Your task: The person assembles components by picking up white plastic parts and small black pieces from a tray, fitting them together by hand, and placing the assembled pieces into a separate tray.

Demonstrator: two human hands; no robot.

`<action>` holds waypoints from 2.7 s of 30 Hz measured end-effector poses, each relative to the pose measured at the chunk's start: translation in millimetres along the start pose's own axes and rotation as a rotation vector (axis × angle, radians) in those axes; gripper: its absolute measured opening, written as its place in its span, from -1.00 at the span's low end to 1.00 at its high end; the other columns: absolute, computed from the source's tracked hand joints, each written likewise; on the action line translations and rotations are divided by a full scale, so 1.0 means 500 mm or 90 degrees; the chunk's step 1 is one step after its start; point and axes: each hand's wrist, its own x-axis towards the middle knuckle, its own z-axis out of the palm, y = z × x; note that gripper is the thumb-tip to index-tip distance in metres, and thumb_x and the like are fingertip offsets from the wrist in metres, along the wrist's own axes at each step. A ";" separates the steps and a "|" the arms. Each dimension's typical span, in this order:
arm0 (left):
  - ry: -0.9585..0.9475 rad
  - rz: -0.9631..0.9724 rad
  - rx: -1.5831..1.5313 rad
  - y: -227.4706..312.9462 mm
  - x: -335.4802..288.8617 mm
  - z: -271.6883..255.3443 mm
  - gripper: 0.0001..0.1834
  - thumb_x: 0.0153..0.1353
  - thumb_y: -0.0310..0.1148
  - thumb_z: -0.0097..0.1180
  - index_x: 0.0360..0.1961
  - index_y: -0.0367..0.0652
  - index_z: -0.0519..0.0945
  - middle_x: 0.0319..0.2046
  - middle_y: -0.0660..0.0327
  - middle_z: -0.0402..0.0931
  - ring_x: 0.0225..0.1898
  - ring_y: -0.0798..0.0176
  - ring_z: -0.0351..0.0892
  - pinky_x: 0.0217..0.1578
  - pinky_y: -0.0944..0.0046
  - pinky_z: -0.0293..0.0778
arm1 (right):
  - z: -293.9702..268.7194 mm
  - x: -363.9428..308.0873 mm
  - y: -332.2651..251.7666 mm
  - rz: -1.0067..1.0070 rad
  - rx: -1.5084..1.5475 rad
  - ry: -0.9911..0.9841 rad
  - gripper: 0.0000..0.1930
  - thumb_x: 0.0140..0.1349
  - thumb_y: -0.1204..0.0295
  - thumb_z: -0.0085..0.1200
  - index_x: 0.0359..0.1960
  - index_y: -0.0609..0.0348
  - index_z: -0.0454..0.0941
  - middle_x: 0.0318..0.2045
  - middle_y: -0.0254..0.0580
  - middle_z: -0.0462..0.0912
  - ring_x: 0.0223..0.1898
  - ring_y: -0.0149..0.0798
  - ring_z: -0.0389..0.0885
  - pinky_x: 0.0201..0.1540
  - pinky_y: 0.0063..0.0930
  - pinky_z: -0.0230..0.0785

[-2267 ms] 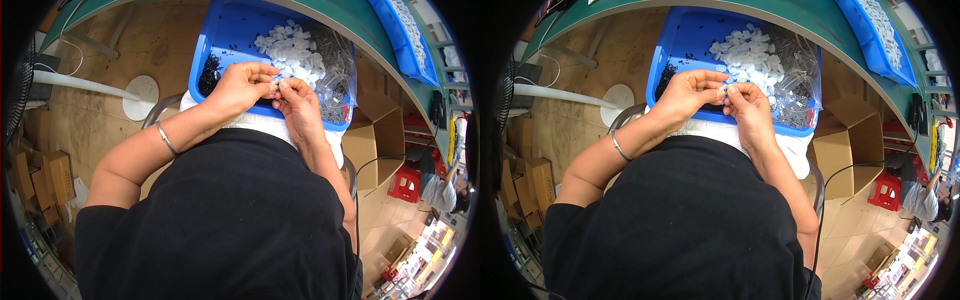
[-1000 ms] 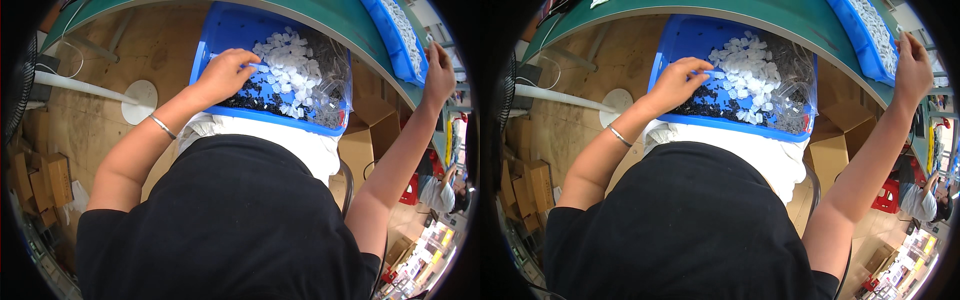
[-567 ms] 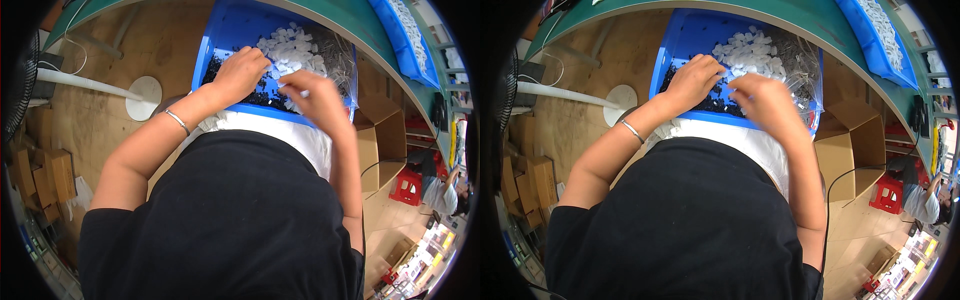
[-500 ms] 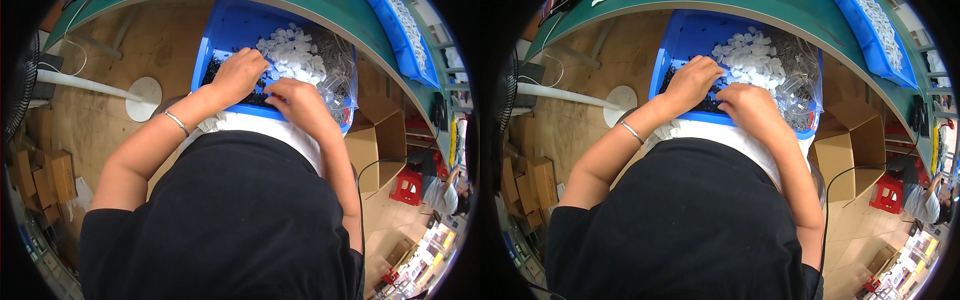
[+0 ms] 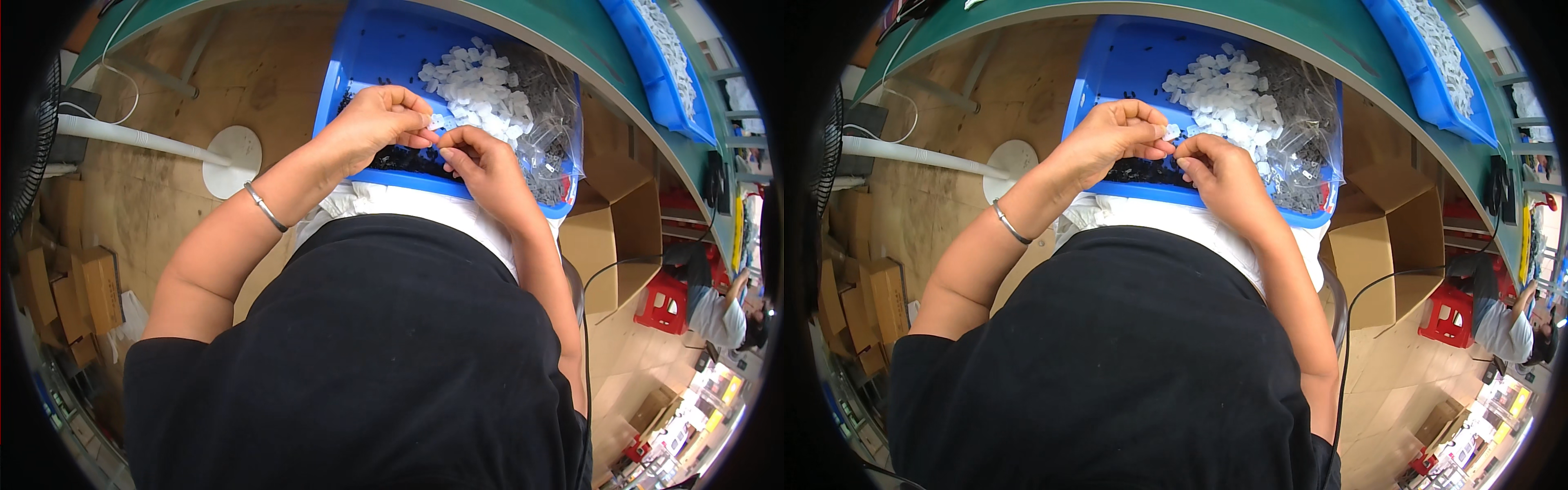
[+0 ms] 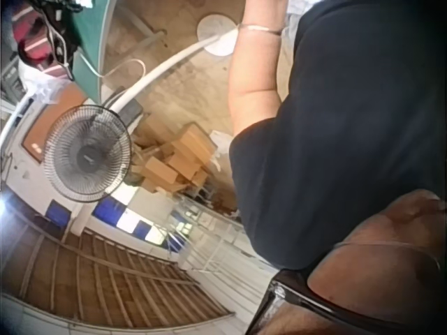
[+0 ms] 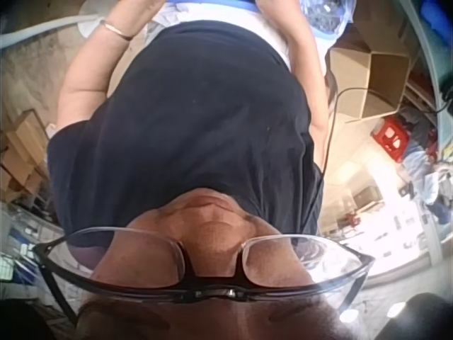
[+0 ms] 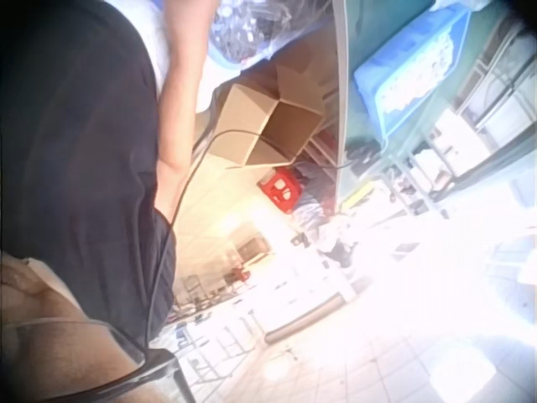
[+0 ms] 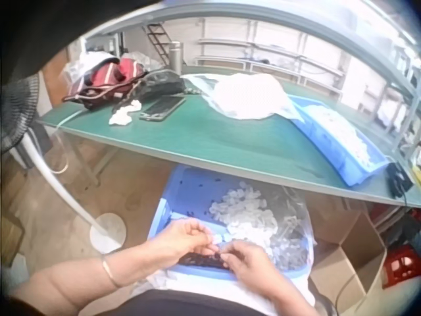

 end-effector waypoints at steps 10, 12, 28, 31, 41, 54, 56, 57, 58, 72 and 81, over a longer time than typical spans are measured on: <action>-0.005 0.018 0.056 0.002 -0.012 0.015 -0.79 0.22 -0.51 0.12 -0.14 -0.38 0.53 -0.31 0.10 0.59 -0.22 0.28 0.65 -0.14 0.38 0.57 | -0.012 0.000 -0.003 0.030 0.239 0.042 -0.87 0.24 0.61 0.10 -0.19 0.31 0.59 -0.36 -0.30 0.63 -0.33 -0.48 0.58 -0.22 -0.59 0.48; -0.021 0.034 0.070 -0.001 -0.015 0.018 -0.79 0.23 -0.52 0.11 -0.13 -0.38 0.54 -0.31 0.08 0.60 -0.22 0.29 0.65 -0.14 0.38 0.57 | -0.009 0.000 -0.008 0.019 0.231 0.064 -0.86 0.22 0.62 0.12 -0.19 0.32 0.59 -0.35 -0.28 0.64 -0.33 -0.49 0.58 -0.22 -0.60 0.47; -0.002 0.031 0.047 -0.001 -0.026 0.038 -0.80 0.23 -0.54 0.09 -0.13 -0.41 0.52 -0.31 0.08 0.60 -0.25 0.29 0.66 -0.17 0.38 0.58 | 0.005 0.006 -0.005 -0.048 -0.008 0.153 -0.86 0.14 0.61 0.20 -0.29 0.29 0.52 -0.44 -0.29 0.61 -0.39 -0.50 0.57 -0.29 -0.63 0.46; -0.012 0.068 0.077 -0.007 -0.023 0.036 -0.80 0.23 -0.54 0.10 -0.13 -0.40 0.52 -0.31 0.11 0.60 -0.24 0.29 0.65 -0.16 0.39 0.58 | 0.003 0.010 0.000 -0.018 0.118 0.155 -0.86 0.14 0.60 0.22 -0.29 0.31 0.51 -0.43 -0.27 0.62 -0.40 -0.50 0.57 -0.30 -0.65 0.47; -0.072 0.024 0.081 0.010 -0.030 0.041 -0.71 0.14 -0.43 0.30 -0.16 -0.32 0.54 -0.34 0.22 0.57 -0.28 0.39 0.60 -0.19 0.41 0.54 | -0.010 -0.014 -0.013 0.020 0.268 0.066 -0.85 0.22 0.60 0.15 -0.19 0.38 0.55 -0.38 -0.19 0.66 -0.34 -0.41 0.66 -0.26 -0.59 0.56; -0.049 0.026 0.041 -0.018 -0.020 0.043 -0.72 0.21 -0.42 0.21 -0.08 -0.31 0.56 -0.32 0.25 0.56 -0.28 0.41 0.53 -0.16 0.40 0.48 | -0.159 -0.062 0.067 0.148 -0.476 0.268 -0.85 0.10 0.41 0.19 -0.31 0.16 0.63 -0.43 -0.06 0.68 -0.35 -0.03 0.65 -0.26 -0.23 0.45; -0.056 0.002 0.040 -0.018 -0.022 0.039 -0.71 0.23 -0.40 0.19 -0.06 -0.31 0.56 -0.30 0.22 0.57 -0.26 0.39 0.54 -0.13 0.39 0.49 | -0.148 -0.060 0.076 0.163 -0.501 0.264 -0.87 0.09 0.42 0.18 -0.34 0.17 0.62 -0.41 -0.04 0.68 -0.29 0.04 0.64 -0.22 -0.17 0.44; -0.065 -0.016 0.025 -0.018 -0.022 0.038 -0.71 0.25 -0.38 0.18 -0.05 -0.31 0.56 -0.28 0.20 0.57 -0.23 0.38 0.55 -0.11 0.38 0.48 | -0.149 -0.059 0.081 0.163 -0.499 0.264 -0.87 0.09 0.42 0.18 -0.34 0.17 0.62 -0.41 -0.04 0.68 -0.29 0.04 0.64 -0.22 -0.17 0.44; -0.072 -0.032 0.009 -0.017 -0.022 0.037 -0.70 0.26 -0.36 0.16 -0.04 -0.31 0.56 -0.26 0.17 0.57 -0.21 0.36 0.56 -0.09 0.36 0.48 | -0.152 -0.058 0.085 0.175 -0.485 0.258 -0.86 0.09 0.43 0.18 -0.32 0.18 0.62 -0.40 -0.02 0.68 -0.29 0.05 0.64 -0.21 -0.18 0.45; -0.028 0.011 0.035 -0.014 -0.027 0.043 -0.79 0.14 -0.48 0.15 -0.17 -0.26 0.58 -0.36 0.22 0.58 -0.31 0.40 0.53 -0.18 0.40 0.47 | -0.107 -0.054 -0.010 -0.019 0.214 0.135 -0.90 0.28 0.54 0.09 -0.21 0.25 0.61 -0.44 -0.37 0.59 -0.44 -0.55 0.54 -0.33 -0.65 0.43; -0.043 0.017 0.066 -0.004 -0.037 0.056 -0.72 0.18 -0.49 0.12 -0.07 -0.33 0.56 -0.30 0.17 0.59 -0.23 0.37 0.56 -0.11 0.36 0.49 | -0.032 -0.035 -0.001 0.004 0.326 0.002 -0.87 0.29 0.54 0.08 -0.17 0.34 0.55 -0.30 -0.24 0.62 -0.33 -0.42 0.64 -0.20 -0.53 0.54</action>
